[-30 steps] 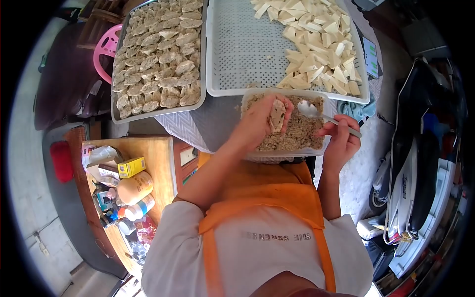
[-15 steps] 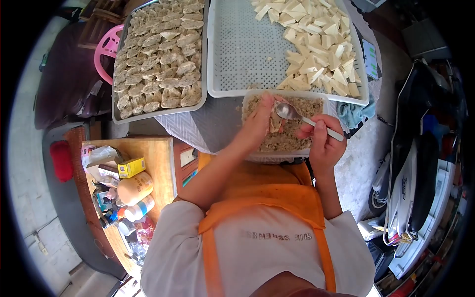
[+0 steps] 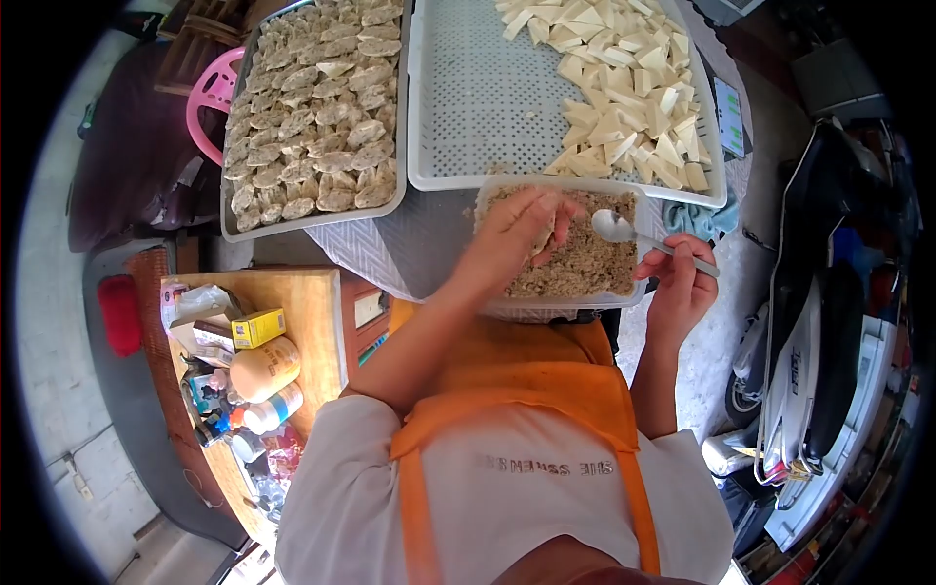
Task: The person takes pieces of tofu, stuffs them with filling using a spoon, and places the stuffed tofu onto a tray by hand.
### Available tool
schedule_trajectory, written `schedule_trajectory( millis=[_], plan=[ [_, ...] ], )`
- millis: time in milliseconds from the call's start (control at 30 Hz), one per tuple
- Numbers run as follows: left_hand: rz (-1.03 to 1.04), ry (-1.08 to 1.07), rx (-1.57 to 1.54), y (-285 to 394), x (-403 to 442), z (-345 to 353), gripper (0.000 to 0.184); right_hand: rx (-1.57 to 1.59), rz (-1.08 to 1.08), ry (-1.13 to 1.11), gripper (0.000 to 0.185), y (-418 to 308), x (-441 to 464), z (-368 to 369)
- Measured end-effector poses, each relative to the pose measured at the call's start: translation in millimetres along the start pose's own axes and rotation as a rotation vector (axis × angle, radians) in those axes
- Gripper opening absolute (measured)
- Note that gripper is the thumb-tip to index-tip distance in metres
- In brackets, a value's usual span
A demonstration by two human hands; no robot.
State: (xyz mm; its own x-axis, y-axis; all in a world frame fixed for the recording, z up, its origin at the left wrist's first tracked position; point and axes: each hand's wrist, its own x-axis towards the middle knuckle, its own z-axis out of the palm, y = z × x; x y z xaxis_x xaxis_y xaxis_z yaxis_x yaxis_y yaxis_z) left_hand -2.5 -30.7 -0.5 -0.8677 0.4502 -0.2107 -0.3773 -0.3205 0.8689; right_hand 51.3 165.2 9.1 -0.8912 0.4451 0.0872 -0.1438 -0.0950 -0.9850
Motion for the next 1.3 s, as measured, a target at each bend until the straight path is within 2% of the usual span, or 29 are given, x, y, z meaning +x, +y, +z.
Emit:
schedule_trajectory(
  millis=[133, 233, 333, 433, 533, 633, 733, 833, 933, 1033, 1133, 1300],
  plan=[
    [-0.027, -0.005, 0.189, -5, -3, -4, 0.037, -0.02, 0.039, -0.025, 0.014, 3, -7, 3],
    [0.012, 0.063, 0.114, -6, -4, -2, 0.043, -0.078, 0.036, -0.064, 0.012, 4, -10, 4],
    [-0.021, -0.08, -0.151, 3, -5, -14, 0.038, -0.093, 0.107, -0.104, 0.011, 0, -12, 5],
    [0.054, 0.122, -0.137, 1, 2, 7, 0.034, -0.07, 0.233, -0.178, 0.011, -2, -15, 14],
    [0.458, 0.064, 0.541, 6, 4, 19, 0.018, 0.037, 0.354, -0.185, 0.012, -5, -15, 24],
    [0.559, 0.031, 0.639, -2, 6, 13, 0.024, 0.076, 0.249, -0.078, 0.014, -3, -7, 15],
    [0.329, 0.038, 0.201, -3, 1, 10, 0.027, 0.071, 0.162, -0.023, 0.014, -7, 0, 10],
    [0.248, 0.021, 0.398, -4, 0, -2, 0.027, 0.052, 0.088, -0.019, 0.015, -8, 3, 8],
    [0.073, 0.009, 0.313, 3, -2, -1, 0.026, -0.015, 0.056, 0.027, 0.015, -7, 4, 5],
    [0.126, -0.023, 0.116, -1, 1, -5, 0.025, -0.041, 0.059, 0.019, 0.015, -2, 3, 2],
    [0.145, 0.148, -0.075, 0, 2, 11, 0.025, -0.075, 0.061, 0.0, 0.015, 0, -2, 5],
    [0.022, -0.043, -0.211, -6, -2, -4, 0.025, -0.109, 0.06, -0.042, 0.014, 1, -6, 11]
  ],
)
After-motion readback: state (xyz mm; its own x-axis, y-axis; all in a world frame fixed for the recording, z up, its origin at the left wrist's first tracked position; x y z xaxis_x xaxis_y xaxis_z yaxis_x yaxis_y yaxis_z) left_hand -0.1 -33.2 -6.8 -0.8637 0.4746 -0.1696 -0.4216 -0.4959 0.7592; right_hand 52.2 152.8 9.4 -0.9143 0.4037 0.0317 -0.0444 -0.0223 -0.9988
